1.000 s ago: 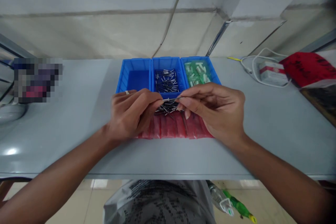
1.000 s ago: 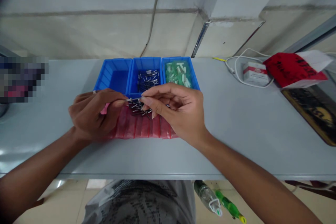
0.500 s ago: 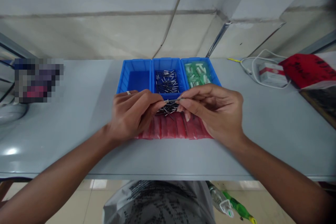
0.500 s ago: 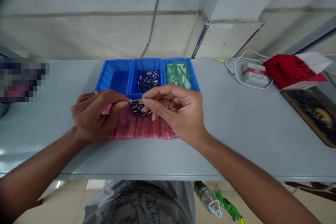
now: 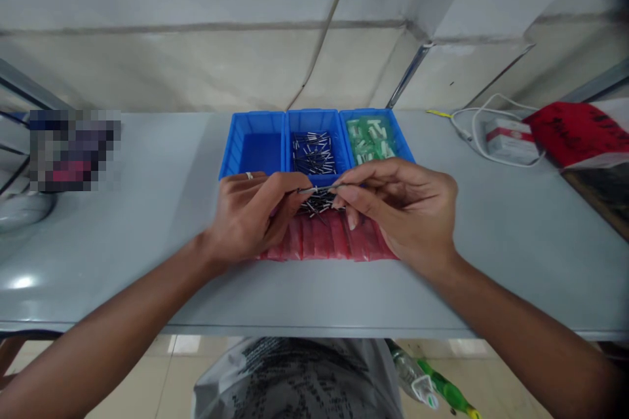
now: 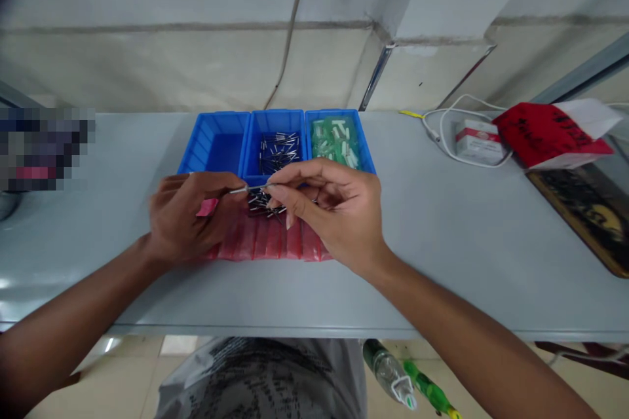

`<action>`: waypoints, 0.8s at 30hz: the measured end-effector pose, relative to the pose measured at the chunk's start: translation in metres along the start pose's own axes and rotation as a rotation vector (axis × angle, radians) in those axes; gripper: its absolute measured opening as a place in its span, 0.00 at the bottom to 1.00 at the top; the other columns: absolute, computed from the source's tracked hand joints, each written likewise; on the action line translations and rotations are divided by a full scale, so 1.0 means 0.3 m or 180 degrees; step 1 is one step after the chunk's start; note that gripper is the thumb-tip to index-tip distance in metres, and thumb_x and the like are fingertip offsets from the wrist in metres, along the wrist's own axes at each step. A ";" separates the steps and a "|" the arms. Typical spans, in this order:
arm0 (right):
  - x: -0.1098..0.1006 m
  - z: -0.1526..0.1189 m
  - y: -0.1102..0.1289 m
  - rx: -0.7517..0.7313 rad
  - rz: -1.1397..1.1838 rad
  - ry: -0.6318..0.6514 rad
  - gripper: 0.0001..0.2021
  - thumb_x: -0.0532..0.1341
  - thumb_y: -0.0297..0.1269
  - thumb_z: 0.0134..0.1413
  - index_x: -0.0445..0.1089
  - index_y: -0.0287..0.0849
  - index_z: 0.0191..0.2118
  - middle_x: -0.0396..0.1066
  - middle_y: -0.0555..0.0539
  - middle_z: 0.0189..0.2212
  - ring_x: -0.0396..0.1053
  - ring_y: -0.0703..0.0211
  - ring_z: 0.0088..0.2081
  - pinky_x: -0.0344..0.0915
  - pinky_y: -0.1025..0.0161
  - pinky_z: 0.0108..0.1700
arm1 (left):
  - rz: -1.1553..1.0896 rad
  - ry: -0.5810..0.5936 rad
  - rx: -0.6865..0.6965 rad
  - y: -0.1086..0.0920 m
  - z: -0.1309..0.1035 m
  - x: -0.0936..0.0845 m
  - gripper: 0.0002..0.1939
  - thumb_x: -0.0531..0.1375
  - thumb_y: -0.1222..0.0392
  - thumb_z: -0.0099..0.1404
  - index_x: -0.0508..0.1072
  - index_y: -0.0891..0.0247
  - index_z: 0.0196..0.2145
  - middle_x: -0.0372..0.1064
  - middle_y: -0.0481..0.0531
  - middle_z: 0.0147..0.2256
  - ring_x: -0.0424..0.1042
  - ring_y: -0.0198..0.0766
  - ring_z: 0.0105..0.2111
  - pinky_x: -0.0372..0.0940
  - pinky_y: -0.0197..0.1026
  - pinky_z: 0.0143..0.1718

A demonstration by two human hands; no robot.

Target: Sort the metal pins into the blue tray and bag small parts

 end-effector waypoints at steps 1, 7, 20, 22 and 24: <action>0.000 -0.001 0.001 -0.0002 -0.0054 -0.0013 0.06 0.71 0.29 0.56 0.80 0.45 0.39 0.80 0.52 0.32 0.74 0.66 0.23 0.75 0.66 0.23 | 0.0019 0.0008 0.0026 -0.001 -0.001 0.001 0.03 0.59 0.64 0.72 0.72 0.61 0.42 0.72 0.41 0.23 0.69 0.27 0.20 0.61 0.33 0.26; 0.000 -0.004 0.005 -0.0019 -0.0212 -0.0094 0.07 0.71 0.27 0.54 0.80 0.46 0.38 0.80 0.52 0.31 0.74 0.66 0.23 0.76 0.66 0.23 | 0.0033 0.0054 -0.0002 -0.001 -0.003 0.007 0.05 0.61 0.64 0.69 0.73 0.62 0.43 0.73 0.42 0.24 0.69 0.28 0.20 0.62 0.34 0.25; -0.003 -0.003 -0.020 0.0154 -0.0313 -0.0075 0.05 0.71 0.30 0.55 0.80 0.46 0.38 0.80 0.52 0.31 0.73 0.67 0.23 0.73 0.66 0.24 | -0.0210 0.0113 -0.0154 0.007 0.010 -0.004 0.12 0.56 0.57 0.76 0.75 0.65 0.38 0.74 0.46 0.25 0.70 0.28 0.23 0.60 0.35 0.27; -0.013 0.004 -0.038 0.0209 -0.0305 -0.0168 0.04 0.71 0.30 0.56 0.80 0.45 0.37 0.80 0.51 0.30 0.76 0.65 0.26 0.75 0.67 0.26 | -0.0205 -0.0010 -0.0428 0.027 0.007 -0.019 0.12 0.55 0.58 0.76 0.76 0.64 0.39 0.73 0.45 0.25 0.69 0.27 0.22 0.60 0.35 0.27; -0.019 0.011 -0.050 0.0206 -0.0169 -0.0223 0.06 0.70 0.29 0.58 0.80 0.46 0.41 0.82 0.50 0.35 0.80 0.60 0.34 0.78 0.65 0.32 | -0.0166 -0.0092 -0.0581 0.037 0.005 -0.028 0.11 0.54 0.60 0.75 0.76 0.64 0.39 0.72 0.44 0.24 0.68 0.26 0.21 0.59 0.34 0.26</action>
Point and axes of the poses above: each hand's wrist, its own z-axis towards the middle knuckle, its own x-axis out of the palm, y = z × x, the point moved 9 cm from there along z, towards the middle knuckle
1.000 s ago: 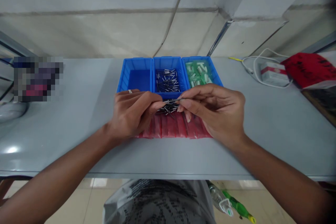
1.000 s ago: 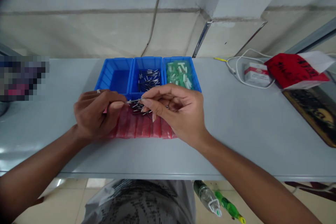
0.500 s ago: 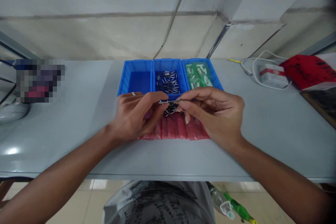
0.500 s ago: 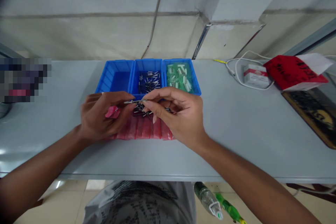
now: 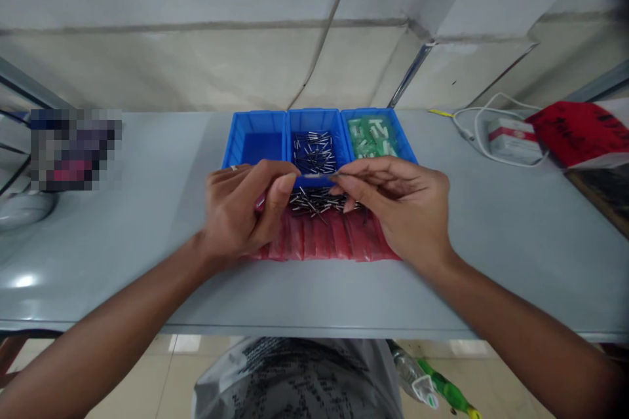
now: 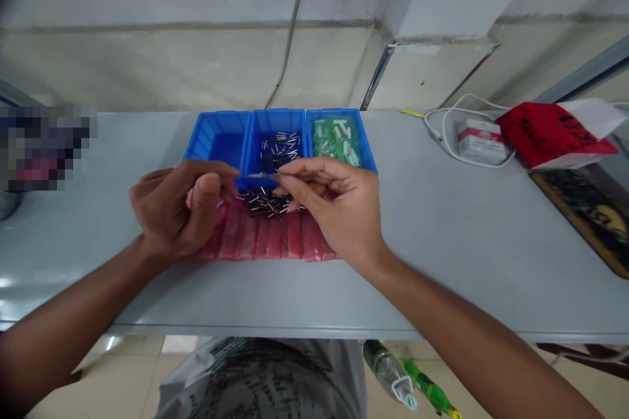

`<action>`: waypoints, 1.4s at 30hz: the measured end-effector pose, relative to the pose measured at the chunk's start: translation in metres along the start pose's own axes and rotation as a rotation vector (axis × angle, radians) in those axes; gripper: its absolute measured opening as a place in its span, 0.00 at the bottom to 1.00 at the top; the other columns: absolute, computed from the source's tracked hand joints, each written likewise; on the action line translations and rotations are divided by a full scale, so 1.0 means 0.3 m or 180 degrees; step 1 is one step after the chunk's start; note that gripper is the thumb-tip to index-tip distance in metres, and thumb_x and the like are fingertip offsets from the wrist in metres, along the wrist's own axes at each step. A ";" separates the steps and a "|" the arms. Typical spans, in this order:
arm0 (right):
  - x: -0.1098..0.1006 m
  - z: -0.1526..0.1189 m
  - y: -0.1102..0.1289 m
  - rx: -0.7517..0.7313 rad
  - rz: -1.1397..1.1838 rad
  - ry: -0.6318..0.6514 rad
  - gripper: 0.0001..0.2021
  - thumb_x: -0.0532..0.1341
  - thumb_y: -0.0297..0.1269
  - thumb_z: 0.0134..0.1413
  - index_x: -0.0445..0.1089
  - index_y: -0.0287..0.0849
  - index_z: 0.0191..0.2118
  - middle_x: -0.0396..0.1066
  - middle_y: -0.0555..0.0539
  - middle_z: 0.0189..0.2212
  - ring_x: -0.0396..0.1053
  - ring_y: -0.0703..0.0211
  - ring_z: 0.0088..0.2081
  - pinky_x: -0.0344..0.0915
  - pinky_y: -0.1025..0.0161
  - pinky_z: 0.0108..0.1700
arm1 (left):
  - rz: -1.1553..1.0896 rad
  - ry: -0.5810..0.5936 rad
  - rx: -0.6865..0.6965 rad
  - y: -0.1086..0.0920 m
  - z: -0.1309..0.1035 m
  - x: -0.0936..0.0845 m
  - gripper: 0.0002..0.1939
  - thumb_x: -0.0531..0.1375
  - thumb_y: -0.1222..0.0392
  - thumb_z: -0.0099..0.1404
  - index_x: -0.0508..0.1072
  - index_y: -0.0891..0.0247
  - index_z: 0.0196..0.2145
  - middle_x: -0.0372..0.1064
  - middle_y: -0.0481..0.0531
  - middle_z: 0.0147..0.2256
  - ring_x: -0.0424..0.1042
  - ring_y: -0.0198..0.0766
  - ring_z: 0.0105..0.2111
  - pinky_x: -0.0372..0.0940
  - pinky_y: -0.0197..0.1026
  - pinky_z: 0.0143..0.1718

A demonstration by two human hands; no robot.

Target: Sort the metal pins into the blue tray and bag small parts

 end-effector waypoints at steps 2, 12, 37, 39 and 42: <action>0.001 0.006 0.002 -0.0046 0.0138 0.0074 0.13 0.66 0.30 0.62 0.77 0.49 0.50 0.81 0.49 0.46 0.81 0.57 0.44 0.81 0.60 0.40 | 0.0066 -0.0007 0.0005 -0.004 0.002 -0.001 0.11 0.55 0.62 0.75 0.76 0.64 0.37 0.72 0.44 0.24 0.68 0.26 0.21 0.59 0.34 0.26; 0.163 -0.096 0.003 -0.1880 -0.3190 0.1863 0.15 0.60 0.32 0.66 0.74 0.40 0.56 0.79 0.41 0.45 0.79 0.48 0.45 0.79 0.49 0.45 | 0.0218 0.0046 0.0189 -0.020 0.007 0.008 0.09 0.57 0.65 0.72 0.75 0.65 0.35 0.73 0.43 0.24 0.69 0.27 0.22 0.60 0.34 0.27; 0.061 -0.023 0.097 -0.1441 -0.1919 0.0664 0.11 0.63 0.23 0.62 0.81 0.43 0.42 0.80 0.45 0.44 0.78 0.59 0.44 0.75 0.60 0.48 | 0.0377 0.0331 0.0704 -0.050 -0.014 0.048 0.09 0.65 0.62 0.68 0.74 0.66 0.45 0.77 0.46 0.32 0.74 0.30 0.27 0.63 0.36 0.29; 0.046 -0.018 0.109 -0.1343 -0.1756 0.0498 0.10 0.66 0.24 0.61 0.81 0.46 0.42 0.80 0.47 0.42 0.78 0.59 0.43 0.75 0.59 0.48 | 0.0373 0.0370 0.0795 -0.055 -0.020 0.055 0.14 0.66 0.59 0.68 0.74 0.67 0.48 0.78 0.46 0.34 0.75 0.30 0.28 0.64 0.36 0.29; 0.025 -0.014 0.127 -0.1251 -0.1455 0.0258 0.09 0.69 0.25 0.57 0.81 0.47 0.39 0.81 0.49 0.39 0.79 0.59 0.42 0.76 0.59 0.47 | 0.0421 0.0327 0.0908 -0.062 -0.025 0.055 0.13 0.67 0.59 0.67 0.75 0.65 0.47 0.79 0.46 0.35 0.75 0.29 0.28 0.63 0.35 0.28</action>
Point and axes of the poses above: each hand's wrist, its own z-axis towards the middle knuckle, its own x-axis out of the palm, y = z × x, the point moved 9 cm from there along z, towards the middle knuckle
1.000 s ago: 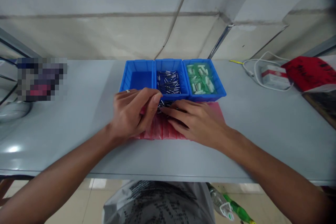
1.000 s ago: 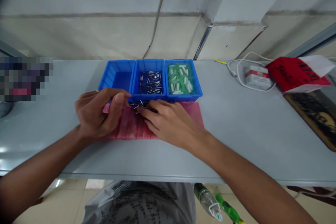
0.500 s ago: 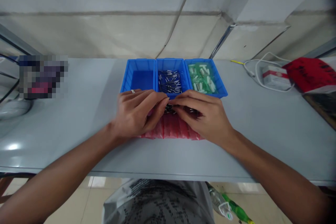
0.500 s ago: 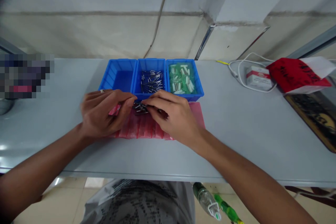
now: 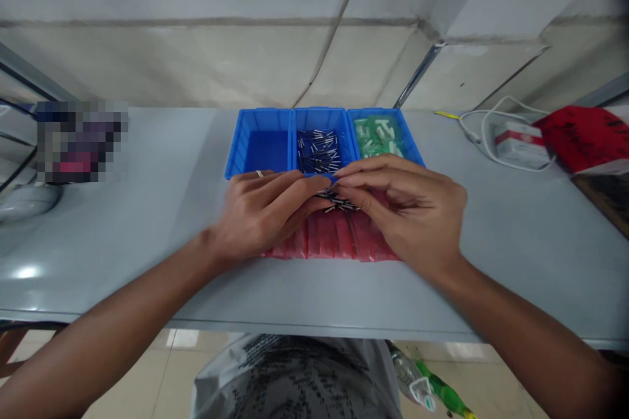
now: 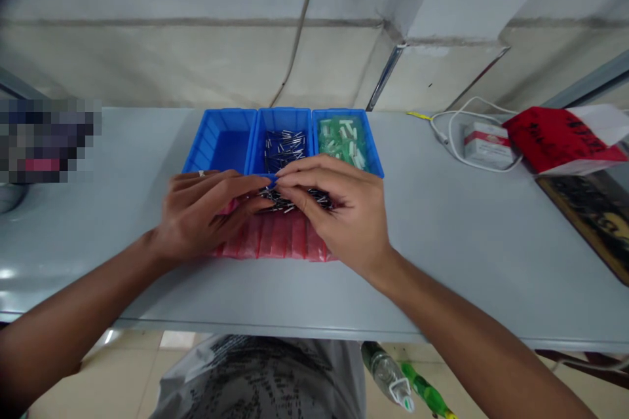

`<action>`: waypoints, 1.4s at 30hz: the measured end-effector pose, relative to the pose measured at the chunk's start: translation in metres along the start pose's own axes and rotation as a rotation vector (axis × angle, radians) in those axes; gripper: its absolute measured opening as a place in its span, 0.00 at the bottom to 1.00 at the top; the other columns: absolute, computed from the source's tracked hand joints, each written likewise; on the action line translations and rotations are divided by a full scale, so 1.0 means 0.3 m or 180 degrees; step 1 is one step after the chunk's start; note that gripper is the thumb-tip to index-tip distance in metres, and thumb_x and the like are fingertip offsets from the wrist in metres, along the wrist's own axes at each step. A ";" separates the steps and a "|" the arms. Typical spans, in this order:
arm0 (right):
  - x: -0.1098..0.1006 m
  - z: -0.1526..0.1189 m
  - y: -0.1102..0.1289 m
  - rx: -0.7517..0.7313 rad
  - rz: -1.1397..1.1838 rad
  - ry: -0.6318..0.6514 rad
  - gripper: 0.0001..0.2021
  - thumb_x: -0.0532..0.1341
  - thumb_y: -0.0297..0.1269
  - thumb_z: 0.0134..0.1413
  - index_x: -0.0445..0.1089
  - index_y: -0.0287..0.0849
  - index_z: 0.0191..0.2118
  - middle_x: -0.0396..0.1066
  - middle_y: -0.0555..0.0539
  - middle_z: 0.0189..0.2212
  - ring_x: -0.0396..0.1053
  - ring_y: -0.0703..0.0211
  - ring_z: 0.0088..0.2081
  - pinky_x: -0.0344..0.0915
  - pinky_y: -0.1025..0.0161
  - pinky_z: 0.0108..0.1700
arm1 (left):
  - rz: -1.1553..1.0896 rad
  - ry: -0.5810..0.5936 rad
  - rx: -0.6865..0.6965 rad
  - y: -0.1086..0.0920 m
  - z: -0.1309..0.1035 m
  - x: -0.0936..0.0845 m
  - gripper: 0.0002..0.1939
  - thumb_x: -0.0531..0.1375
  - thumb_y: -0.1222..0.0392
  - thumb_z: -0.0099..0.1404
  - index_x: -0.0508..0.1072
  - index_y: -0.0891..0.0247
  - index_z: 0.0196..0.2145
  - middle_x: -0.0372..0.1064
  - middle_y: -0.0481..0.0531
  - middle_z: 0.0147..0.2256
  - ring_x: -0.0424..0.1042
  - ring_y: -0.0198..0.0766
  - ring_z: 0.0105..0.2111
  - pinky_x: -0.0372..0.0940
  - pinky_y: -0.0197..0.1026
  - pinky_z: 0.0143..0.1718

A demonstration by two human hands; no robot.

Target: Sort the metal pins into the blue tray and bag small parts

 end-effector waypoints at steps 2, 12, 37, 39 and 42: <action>-0.004 -0.001 -0.002 0.0084 0.0214 -0.0062 0.09 0.70 0.24 0.56 0.81 0.47 0.37 0.82 0.50 0.38 0.79 0.60 0.41 0.77 0.60 0.47 | 0.0003 -0.0116 0.0030 -0.001 -0.001 -0.012 0.11 0.67 0.61 0.67 0.75 0.65 0.45 0.79 0.46 0.34 0.75 0.28 0.28 0.63 0.34 0.28; 0.047 -0.034 -0.055 0.0897 0.1547 0.0072 0.11 0.69 0.26 0.57 0.80 0.48 0.43 0.81 0.53 0.33 0.80 0.63 0.31 0.82 0.64 0.37 | -0.0005 -0.0375 -0.0032 0.006 0.014 -0.054 0.04 0.64 0.62 0.69 0.76 0.65 0.40 0.78 0.46 0.29 0.74 0.29 0.25 0.62 0.35 0.26; 0.033 -0.035 -0.065 0.0888 0.1828 -0.0182 0.09 0.71 0.26 0.55 0.80 0.49 0.39 0.81 0.53 0.32 0.79 0.60 0.31 0.81 0.60 0.32 | -0.0027 -0.0326 -0.0206 0.015 0.011 -0.057 0.04 0.60 0.60 0.72 0.72 0.61 0.38 0.74 0.44 0.26 0.68 0.29 0.21 0.61 0.38 0.24; 0.031 -0.036 -0.066 0.0903 0.1789 -0.0185 0.10 0.70 0.25 0.55 0.80 0.50 0.39 0.81 0.53 0.33 0.80 0.61 0.31 0.81 0.61 0.33 | -0.0106 -0.0368 -0.0209 0.012 0.013 -0.064 0.05 0.60 0.59 0.73 0.72 0.61 0.39 0.76 0.45 0.28 0.71 0.30 0.22 0.63 0.37 0.24; 0.025 -0.038 -0.072 0.0957 0.1667 -0.0207 0.10 0.70 0.26 0.55 0.80 0.50 0.38 0.81 0.53 0.33 0.80 0.61 0.31 0.82 0.62 0.34 | -0.0176 -0.0340 -0.0337 0.018 0.014 -0.063 0.05 0.62 0.59 0.72 0.72 0.60 0.44 0.78 0.47 0.32 0.74 0.30 0.26 0.66 0.37 0.26</action>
Point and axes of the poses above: each hand's wrist, its own z-axis towards the middle knuckle, its own x-axis out of the palm, y = z × x, the point moved 9 cm from there along z, towards the middle knuckle
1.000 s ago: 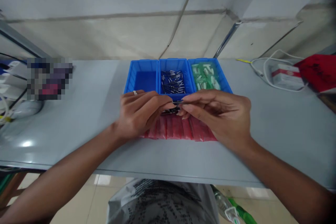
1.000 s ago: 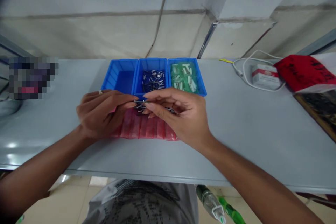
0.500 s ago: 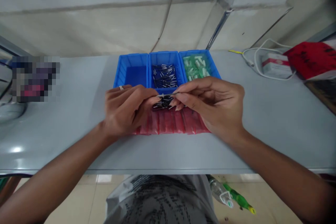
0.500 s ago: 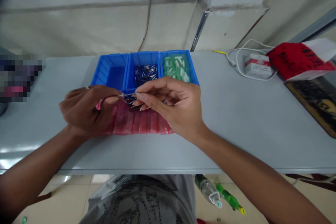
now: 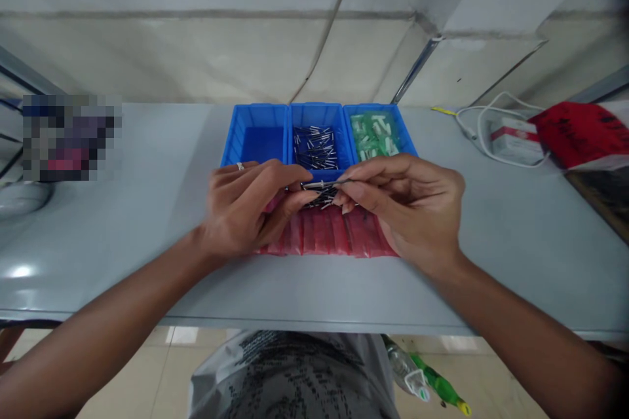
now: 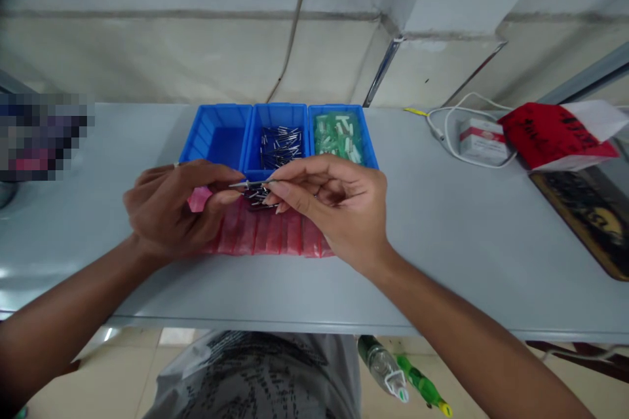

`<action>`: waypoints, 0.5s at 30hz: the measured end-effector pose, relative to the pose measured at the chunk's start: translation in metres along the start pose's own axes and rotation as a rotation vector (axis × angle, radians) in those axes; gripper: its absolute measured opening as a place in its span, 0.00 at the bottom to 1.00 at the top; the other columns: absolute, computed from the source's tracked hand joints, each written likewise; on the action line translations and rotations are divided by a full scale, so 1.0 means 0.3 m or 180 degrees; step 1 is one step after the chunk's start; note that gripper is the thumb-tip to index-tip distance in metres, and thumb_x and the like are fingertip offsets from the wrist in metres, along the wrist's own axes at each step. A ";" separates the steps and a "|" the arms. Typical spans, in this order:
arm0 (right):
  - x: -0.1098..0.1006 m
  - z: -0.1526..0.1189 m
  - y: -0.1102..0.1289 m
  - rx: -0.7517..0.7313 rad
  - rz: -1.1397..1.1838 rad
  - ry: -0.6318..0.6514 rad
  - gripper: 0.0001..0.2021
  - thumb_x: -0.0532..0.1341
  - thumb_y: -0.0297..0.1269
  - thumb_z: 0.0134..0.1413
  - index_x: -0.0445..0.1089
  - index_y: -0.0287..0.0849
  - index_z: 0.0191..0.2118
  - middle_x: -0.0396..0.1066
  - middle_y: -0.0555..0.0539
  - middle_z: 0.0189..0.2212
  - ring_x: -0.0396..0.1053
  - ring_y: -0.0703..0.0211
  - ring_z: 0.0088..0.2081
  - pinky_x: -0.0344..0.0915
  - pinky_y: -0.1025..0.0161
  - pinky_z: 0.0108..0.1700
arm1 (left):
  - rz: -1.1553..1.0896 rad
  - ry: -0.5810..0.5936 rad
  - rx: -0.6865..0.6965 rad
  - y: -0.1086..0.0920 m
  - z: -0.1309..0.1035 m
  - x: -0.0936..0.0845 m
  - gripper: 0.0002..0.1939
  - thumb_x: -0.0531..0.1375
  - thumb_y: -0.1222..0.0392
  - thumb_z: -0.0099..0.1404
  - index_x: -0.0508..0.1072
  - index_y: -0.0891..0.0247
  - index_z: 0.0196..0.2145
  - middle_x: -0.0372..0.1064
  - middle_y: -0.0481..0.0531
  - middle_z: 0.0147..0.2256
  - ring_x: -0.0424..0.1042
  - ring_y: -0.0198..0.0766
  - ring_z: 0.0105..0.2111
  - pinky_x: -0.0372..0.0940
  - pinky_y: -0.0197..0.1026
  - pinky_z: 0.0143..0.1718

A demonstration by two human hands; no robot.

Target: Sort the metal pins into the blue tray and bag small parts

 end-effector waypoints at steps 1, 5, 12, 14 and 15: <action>-0.001 0.000 -0.001 0.0013 -0.0018 0.0000 0.09 0.70 0.26 0.55 0.79 0.49 0.38 0.81 0.53 0.34 0.79 0.61 0.31 0.82 0.62 0.34 | 0.0003 0.0001 -0.0018 0.001 0.000 0.001 0.05 0.63 0.60 0.71 0.71 0.60 0.44 0.78 0.47 0.32 0.74 0.30 0.26 0.66 0.37 0.26; 0.004 -0.001 -0.007 0.0030 0.0007 0.0065 0.09 0.70 0.26 0.56 0.79 0.49 0.39 0.81 0.53 0.33 0.79 0.62 0.31 0.81 0.62 0.34 | -0.0012 -0.0110 0.0087 -0.004 -0.001 -0.003 0.06 0.65 0.63 0.68 0.72 0.63 0.40 0.77 0.45 0.30 0.71 0.28 0.24 0.63 0.36 0.25; 0.007 -0.003 -0.007 0.0047 0.0047 0.0083 0.07 0.71 0.28 0.55 0.79 0.47 0.39 0.81 0.52 0.33 0.79 0.62 0.31 0.80 0.63 0.34 | -0.0058 0.0006 0.0081 0.000 0.002 0.010 0.07 0.59 0.60 0.73 0.72 0.64 0.35 0.75 0.46 0.28 0.69 0.28 0.23 0.60 0.35 0.25; 0.008 -0.003 -0.006 0.0056 0.0053 0.0088 0.07 0.71 0.28 0.55 0.79 0.47 0.39 0.81 0.52 0.33 0.79 0.62 0.31 0.80 0.63 0.34 | -0.0093 0.0028 0.0062 0.000 0.003 0.011 0.10 0.58 0.59 0.74 0.71 0.64 0.33 0.74 0.47 0.27 0.68 0.28 0.22 0.59 0.35 0.25; 0.008 -0.004 -0.005 0.0056 0.0053 0.0088 0.07 0.71 0.28 0.55 0.79 0.47 0.39 0.81 0.52 0.34 0.79 0.62 0.31 0.80 0.63 0.34 | -0.0110 0.0035 0.0065 0.000 0.003 0.012 0.11 0.57 0.59 0.74 0.71 0.64 0.33 0.74 0.47 0.26 0.68 0.28 0.22 0.59 0.35 0.25</action>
Point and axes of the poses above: each hand's wrist, its own z-axis towards the middle knuckle, its own x-axis out of the palm, y = z × x, the point moved 9 cm from there along z, towards the middle knuckle
